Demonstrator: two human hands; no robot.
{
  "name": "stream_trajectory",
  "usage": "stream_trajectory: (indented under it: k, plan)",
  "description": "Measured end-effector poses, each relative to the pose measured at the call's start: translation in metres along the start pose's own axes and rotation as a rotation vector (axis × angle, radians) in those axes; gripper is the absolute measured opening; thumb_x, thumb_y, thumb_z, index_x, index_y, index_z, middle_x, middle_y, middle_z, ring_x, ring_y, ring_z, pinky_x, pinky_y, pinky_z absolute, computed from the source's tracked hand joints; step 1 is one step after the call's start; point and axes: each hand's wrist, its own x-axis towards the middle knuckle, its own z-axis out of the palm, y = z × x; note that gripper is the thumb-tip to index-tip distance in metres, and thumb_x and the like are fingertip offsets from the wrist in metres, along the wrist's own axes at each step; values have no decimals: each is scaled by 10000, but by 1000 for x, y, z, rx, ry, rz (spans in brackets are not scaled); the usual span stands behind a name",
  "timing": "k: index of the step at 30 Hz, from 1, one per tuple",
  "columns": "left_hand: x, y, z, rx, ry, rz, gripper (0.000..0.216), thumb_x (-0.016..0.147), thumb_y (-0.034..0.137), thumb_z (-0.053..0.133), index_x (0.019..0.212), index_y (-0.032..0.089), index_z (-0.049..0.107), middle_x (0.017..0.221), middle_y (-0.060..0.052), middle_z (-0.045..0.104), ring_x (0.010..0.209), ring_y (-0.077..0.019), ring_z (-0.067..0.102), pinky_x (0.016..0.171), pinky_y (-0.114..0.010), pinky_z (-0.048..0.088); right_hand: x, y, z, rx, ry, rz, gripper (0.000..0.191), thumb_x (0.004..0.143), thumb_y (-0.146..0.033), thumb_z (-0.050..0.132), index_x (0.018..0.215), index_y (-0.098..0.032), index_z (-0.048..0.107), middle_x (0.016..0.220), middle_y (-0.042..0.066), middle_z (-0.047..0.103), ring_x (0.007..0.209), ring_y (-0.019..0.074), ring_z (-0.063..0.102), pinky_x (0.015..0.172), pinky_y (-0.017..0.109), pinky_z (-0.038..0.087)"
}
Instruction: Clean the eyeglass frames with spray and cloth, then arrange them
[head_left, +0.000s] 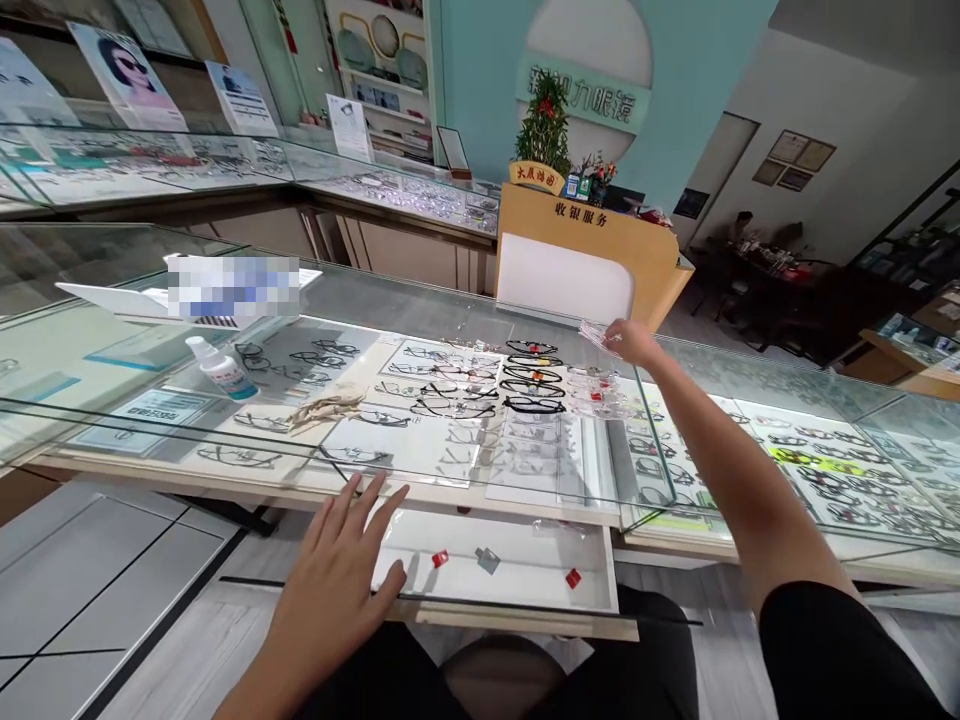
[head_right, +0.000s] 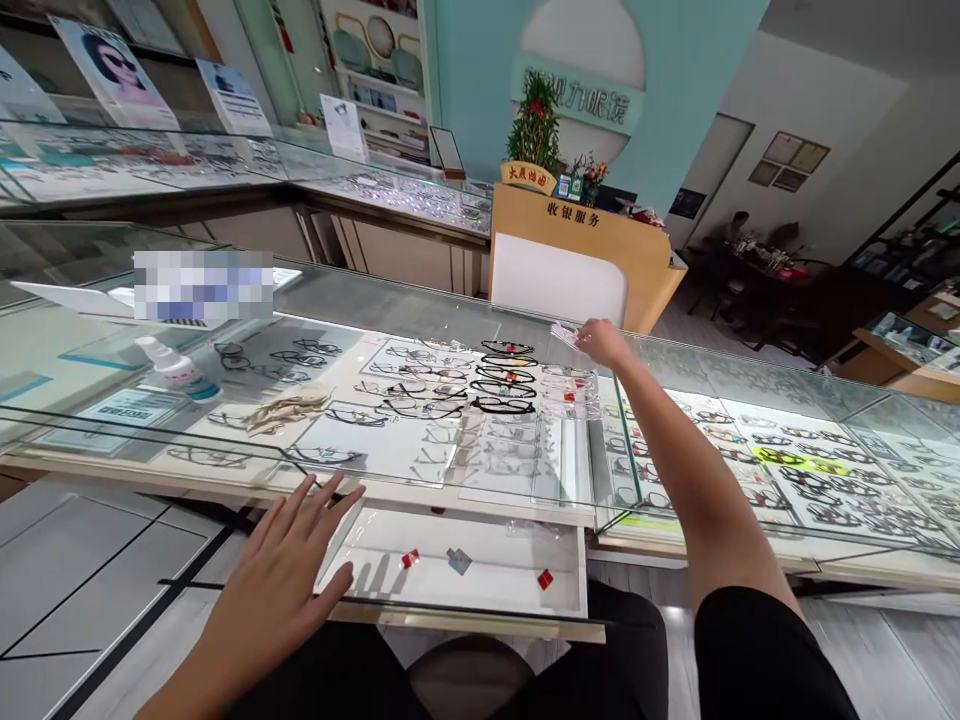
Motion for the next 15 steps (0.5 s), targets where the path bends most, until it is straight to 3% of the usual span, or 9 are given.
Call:
stream_trajectory:
  k: [4, 8, 11, 15]
  plan:
    - [1, 2, -1, -9, -19, 13, 705, 881, 384, 579, 1550, 170, 526, 1691, -185, 434, 1612, -445, 301, 1294, -629, 259, -80, -34, -33, 233, -55, -248, 195, 974, -263, 655, 1026, -172, 819, 1204, 79, 753, 1031, 215, 704, 970, 327, 507]
    - [2, 4, -2, -4, -59, -8, 666, 910, 403, 546, 1541, 187, 539, 1678, -170, 459, 1606, -440, 319, 1284, -641, 281, -180, -87, -42, 475, -290, -501, 159, 966, -319, 703, 955, -222, 829, 1094, 62, 766, 1007, 230, 697, 932, 372, 513]
    - [1, 6, -4, -14, -74, -7, 641, 934, 421, 523, 1525, 173, 559, 1659, -181, 482, 1607, -443, 315, 1284, -651, 279, -233, -118, -18, 484, -477, -536, 135, 974, -220, 694, 967, -224, 829, 1080, 67, 775, 1050, 233, 690, 912, 351, 498]
    - [-2, 10, -8, -22, -69, -2, 614, 959, 422, 499, 1511, 162, 575, 1648, -186, 493, 1607, -444, 316, 1288, -656, 270, -263, -135, 49, 391, -570, -462, 122, 965, -181, 698, 976, -191, 820, 1105, 84, 779, 1076, 247, 693, 916, 348, 491]
